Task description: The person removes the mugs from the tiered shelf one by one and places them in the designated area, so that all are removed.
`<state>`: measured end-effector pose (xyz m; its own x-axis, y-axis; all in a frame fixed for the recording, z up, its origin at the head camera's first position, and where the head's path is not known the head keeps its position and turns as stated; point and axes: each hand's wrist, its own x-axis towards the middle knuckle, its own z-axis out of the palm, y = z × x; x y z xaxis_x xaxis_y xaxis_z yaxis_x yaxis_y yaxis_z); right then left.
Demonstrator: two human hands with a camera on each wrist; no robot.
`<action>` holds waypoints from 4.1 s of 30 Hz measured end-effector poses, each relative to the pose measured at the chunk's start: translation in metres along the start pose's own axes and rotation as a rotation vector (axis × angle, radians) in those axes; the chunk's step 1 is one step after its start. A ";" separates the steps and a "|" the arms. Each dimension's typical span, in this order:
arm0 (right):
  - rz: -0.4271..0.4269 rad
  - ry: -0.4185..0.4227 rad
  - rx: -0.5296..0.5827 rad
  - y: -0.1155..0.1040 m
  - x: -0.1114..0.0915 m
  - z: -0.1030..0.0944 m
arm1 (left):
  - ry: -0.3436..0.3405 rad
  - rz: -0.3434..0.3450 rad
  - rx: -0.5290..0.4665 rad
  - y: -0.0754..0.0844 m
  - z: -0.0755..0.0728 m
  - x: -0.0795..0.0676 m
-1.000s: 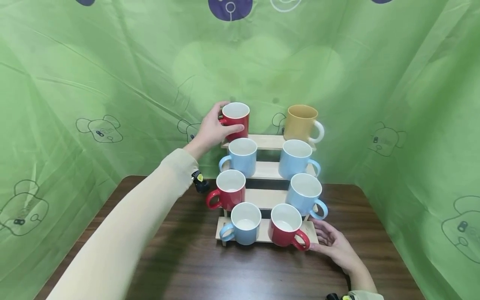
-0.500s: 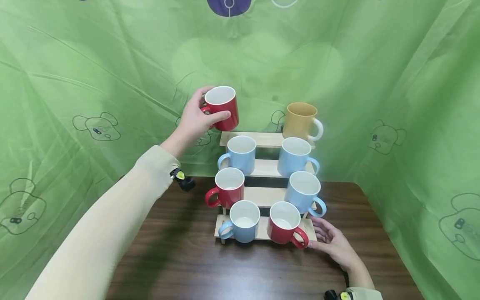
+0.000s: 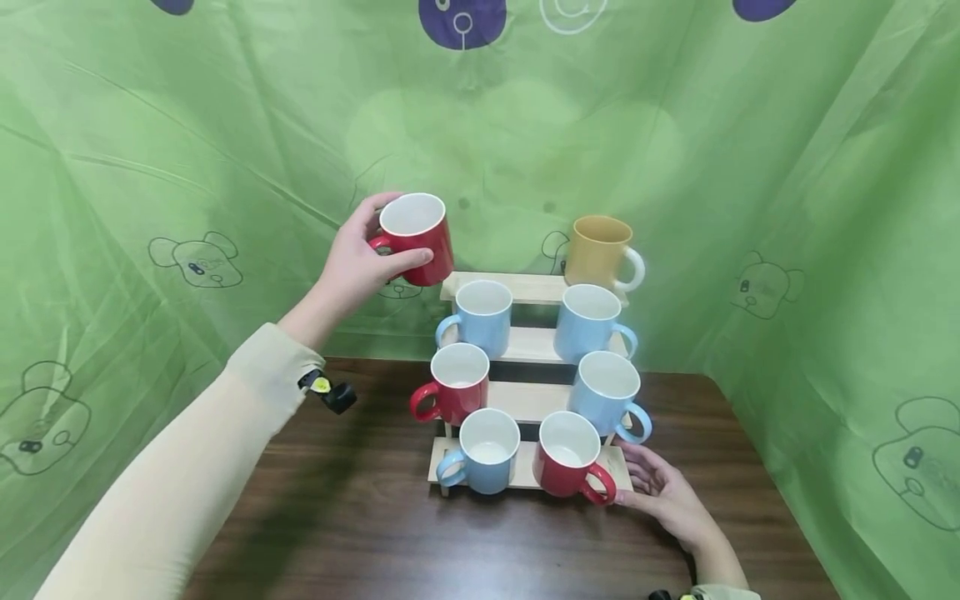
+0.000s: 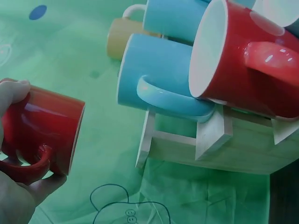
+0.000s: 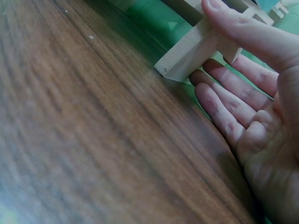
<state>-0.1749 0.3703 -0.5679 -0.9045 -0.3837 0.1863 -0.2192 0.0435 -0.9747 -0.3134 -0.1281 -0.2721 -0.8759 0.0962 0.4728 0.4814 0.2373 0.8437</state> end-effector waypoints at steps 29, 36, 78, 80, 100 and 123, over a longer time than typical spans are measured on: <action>-0.023 -0.023 0.053 0.002 -0.001 -0.001 | 0.123 -0.107 0.230 -0.082 -0.069 -0.082; -0.008 -0.001 0.027 0.002 -0.001 -0.001 | 0.154 -0.129 0.257 -0.115 -0.069 -0.102; 0.040 0.032 -0.006 0.000 0.001 0.000 | 0.148 -0.324 0.228 -0.227 -0.047 -0.167; 0.036 0.030 -0.007 0.000 0.000 0.001 | 0.149 -0.321 0.220 -0.228 -0.046 -0.167; 0.056 0.024 -0.023 0.001 0.003 0.001 | 0.173 -0.331 0.213 -0.238 -0.040 -0.171; 0.058 0.031 -0.026 0.004 0.001 -0.004 | 0.127 -0.361 0.233 -0.240 -0.040 -0.170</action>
<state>-0.1783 0.3732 -0.5713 -0.9267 -0.3512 0.1336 -0.1751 0.0890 -0.9805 -0.2785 -0.2403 -0.5445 -0.9688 -0.1483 0.1985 0.1134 0.4472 0.8872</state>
